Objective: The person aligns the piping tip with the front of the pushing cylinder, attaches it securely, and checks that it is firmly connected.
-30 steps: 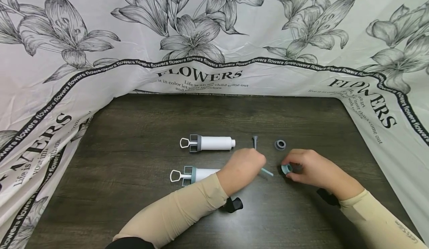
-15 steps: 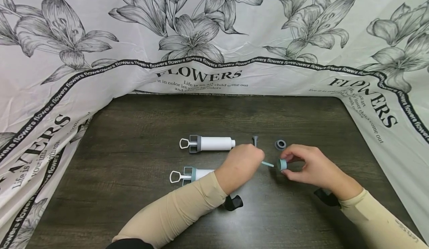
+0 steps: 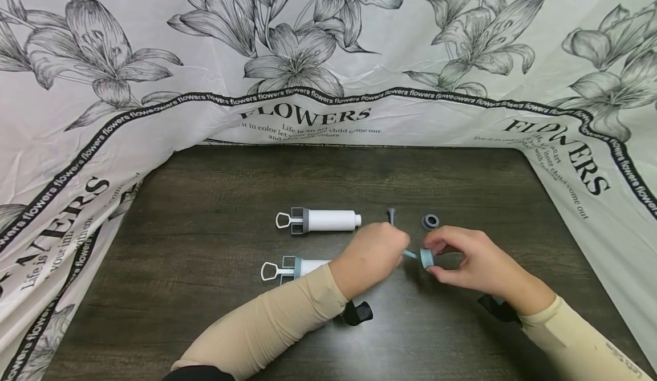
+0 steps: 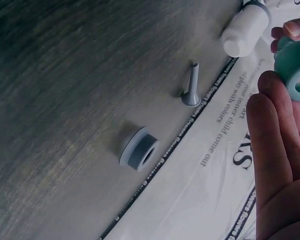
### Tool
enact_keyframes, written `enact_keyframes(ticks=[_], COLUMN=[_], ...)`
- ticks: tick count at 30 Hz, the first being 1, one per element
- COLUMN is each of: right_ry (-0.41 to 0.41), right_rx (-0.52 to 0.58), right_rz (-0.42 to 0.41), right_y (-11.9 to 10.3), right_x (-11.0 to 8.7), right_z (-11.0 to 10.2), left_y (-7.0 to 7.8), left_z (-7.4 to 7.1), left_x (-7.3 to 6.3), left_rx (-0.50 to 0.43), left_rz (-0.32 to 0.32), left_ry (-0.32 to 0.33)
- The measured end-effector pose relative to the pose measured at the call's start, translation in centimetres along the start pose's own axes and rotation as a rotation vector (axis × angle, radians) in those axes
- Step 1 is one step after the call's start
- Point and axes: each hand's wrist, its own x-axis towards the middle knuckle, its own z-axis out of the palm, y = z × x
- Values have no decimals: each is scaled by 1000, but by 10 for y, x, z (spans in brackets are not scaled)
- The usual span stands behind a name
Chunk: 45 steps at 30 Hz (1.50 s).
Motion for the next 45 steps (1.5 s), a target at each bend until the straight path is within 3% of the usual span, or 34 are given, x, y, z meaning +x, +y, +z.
enact_keyframes(ticks=[12, 21, 30, 41, 45], right_ry=[13, 33, 32, 43, 45], right_rx=[65, 97, 107, 129, 137], right_rz=[87, 99, 97, 88, 66], right_y=[-3, -1, 0, -1, -1], right_x=[-1, -1, -1, 3, 5], right_z=[0, 1, 4, 7, 8], left_y=[0, 0, 5, 9, 7], left_z=[-2, -3, 2, 8, 8], left_x=[2, 2, 3, 4, 4], left_rx=[-139, -207, -288, -329, -396], left_rz=[21, -24, 48, -11, -30], left_ry=[-9, 9, 36, 83, 83])
